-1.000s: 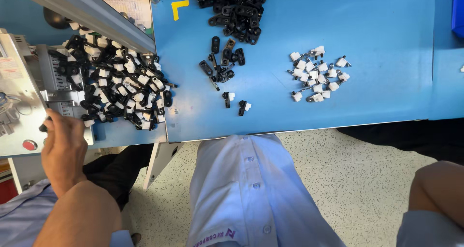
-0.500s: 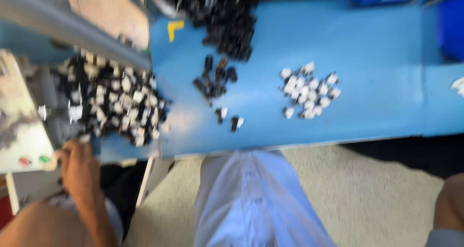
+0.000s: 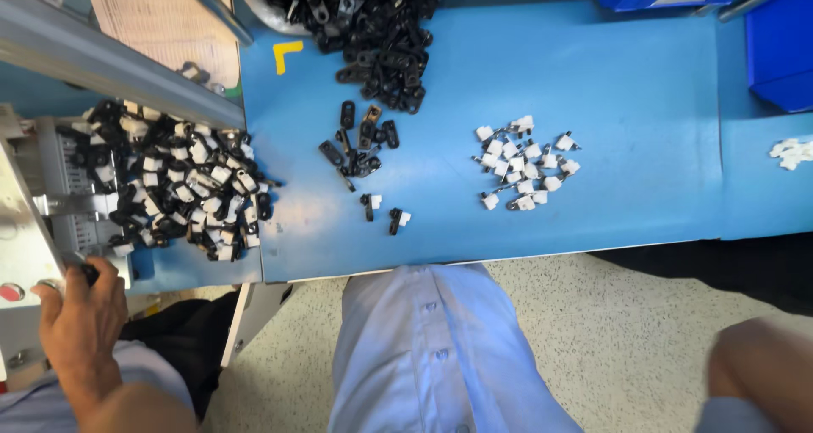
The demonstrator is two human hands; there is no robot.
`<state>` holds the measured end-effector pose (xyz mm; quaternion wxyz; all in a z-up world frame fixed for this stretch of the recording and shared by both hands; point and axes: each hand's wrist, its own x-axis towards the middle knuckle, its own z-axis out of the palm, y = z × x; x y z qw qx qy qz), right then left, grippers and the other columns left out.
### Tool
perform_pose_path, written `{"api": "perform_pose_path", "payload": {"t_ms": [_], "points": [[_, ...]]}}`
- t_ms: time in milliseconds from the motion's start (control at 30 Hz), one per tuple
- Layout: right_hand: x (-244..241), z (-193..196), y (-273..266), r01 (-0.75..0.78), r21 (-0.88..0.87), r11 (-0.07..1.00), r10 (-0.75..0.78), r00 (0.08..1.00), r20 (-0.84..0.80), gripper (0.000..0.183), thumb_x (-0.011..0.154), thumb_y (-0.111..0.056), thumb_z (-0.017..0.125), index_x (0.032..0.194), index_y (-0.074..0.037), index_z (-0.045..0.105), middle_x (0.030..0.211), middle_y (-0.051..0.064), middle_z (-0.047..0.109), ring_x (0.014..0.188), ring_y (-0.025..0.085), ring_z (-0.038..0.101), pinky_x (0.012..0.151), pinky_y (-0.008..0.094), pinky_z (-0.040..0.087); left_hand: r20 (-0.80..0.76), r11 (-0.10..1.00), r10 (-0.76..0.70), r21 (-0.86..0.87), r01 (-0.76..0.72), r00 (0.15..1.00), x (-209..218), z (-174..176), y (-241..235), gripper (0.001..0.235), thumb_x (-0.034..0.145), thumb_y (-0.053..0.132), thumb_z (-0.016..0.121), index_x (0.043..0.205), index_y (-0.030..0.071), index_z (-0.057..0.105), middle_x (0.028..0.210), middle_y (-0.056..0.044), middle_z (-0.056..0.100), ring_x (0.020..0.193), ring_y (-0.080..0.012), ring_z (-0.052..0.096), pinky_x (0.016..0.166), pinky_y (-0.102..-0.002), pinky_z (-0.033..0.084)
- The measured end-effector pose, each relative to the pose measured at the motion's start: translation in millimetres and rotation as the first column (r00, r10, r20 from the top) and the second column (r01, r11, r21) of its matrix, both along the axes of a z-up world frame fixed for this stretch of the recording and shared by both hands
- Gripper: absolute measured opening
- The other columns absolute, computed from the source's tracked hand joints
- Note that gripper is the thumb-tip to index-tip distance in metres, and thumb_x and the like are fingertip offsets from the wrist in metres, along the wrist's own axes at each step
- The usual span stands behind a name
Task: The person repeatedly picks up small black and white plastic components from a blue table, fits them together by hand, and places the assembled units into a growing pile. The process continues throughout the clip with consistent hand movements and no tools used.
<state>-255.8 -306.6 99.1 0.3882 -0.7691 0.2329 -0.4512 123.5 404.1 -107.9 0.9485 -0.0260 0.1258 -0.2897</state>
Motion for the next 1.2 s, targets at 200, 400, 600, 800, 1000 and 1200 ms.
{"api": "perform_pose_path", "payload": {"t_ms": [200,400,600,800,1000,1200], "points": [[62.3,-0.2,87.0,-0.325,0.114,0.939,0.332,0.942,-0.048,0.033,0.09,0.008,0.071,0.121,0.003,0.062,0.111,0.014,0.07,0.092,0.014,0.067,0.079,0.026,0.057,0.461,0.596,-0.373,0.784,-0.172,0.805,-132.4,124.5,-272.8,0.048,0.11,0.025,0.045,0.15,-0.001,0.044,0.126,-0.014,0.052,0.111,-0.0213,0.051,0.101,-0.034,0.046],[121.3,-76.7,168.3,-0.427,0.518,0.741,0.476,0.878,0.042,0.028,0.084,0.016,0.068,0.111,0.007,0.068,0.117,0.018,0.07,0.099,0.019,0.07,0.084,0.03,0.062,0.313,0.466,-0.572,0.885,-0.014,0.758,-156.4,102.0,-382.1,0.049,0.103,0.006,0.049,0.152,0.004,0.048,0.132,-0.012,0.063,0.115,-0.0186,0.061,0.098,-0.033,0.051],[141.0,-80.7,186.6,-0.402,0.388,0.829,0.463,0.883,-0.074,0.034,0.077,0.016,0.077,0.109,0.003,0.074,0.107,0.015,0.069,0.096,0.019,0.069,0.083,0.028,0.059,0.406,0.444,-0.592,0.885,-0.139,0.696,-143.2,112.6,-394.0,0.055,0.089,-0.017,0.063,0.141,0.001,0.057,0.131,-0.015,0.064,0.119,-0.0223,0.069,0.102,-0.031,0.057],[149.4,-85.8,176.2,-0.295,0.365,0.883,0.353,0.93,-0.103,0.034,0.078,0.014,0.078,0.109,0.002,0.074,0.105,0.013,0.071,0.094,0.018,0.069,0.082,0.027,0.056,0.46,0.655,-0.577,0.754,0.047,0.675,-144.1,90.0,-390.0,0.047,0.089,-0.016,0.059,0.134,-0.001,0.055,0.134,-0.017,0.065,0.12,-0.0211,0.067,0.101,-0.03,0.054],[137.6,-77.1,137.5,-0.506,0.468,0.725,0.592,0.805,-0.047,0.03,0.082,0.014,0.073,0.11,0.003,0.075,0.108,0.015,0.071,0.101,0.023,0.071,0.086,0.032,0.059,0.259,0.657,-0.671,0.643,0.395,0.694,-142.1,70.2,-397.9,0.019,0.103,0.002,0.063,0.12,-0.005,0.058,0.113,-0.021,0.07,0.098,-0.0241,0.073,0.086,-0.04,0.064],[132.4,-50.4,114.0,-0.746,0.263,0.611,0.77,0.637,0.017,0.026,0.087,0.011,0.071,0.109,-0.001,0.075,0.107,0.014,0.072,0.11,0.027,0.073,0.1,0.039,0.061,0.199,0.719,-0.695,0.174,0.673,0.691,-165.7,76.1,-403.7,0.026,0.111,0.022,0.059,0.119,-0.002,0.056,0.104,-0.025,0.073,0.088,-0.0303,0.077,0.08,-0.042,0.065]]}}
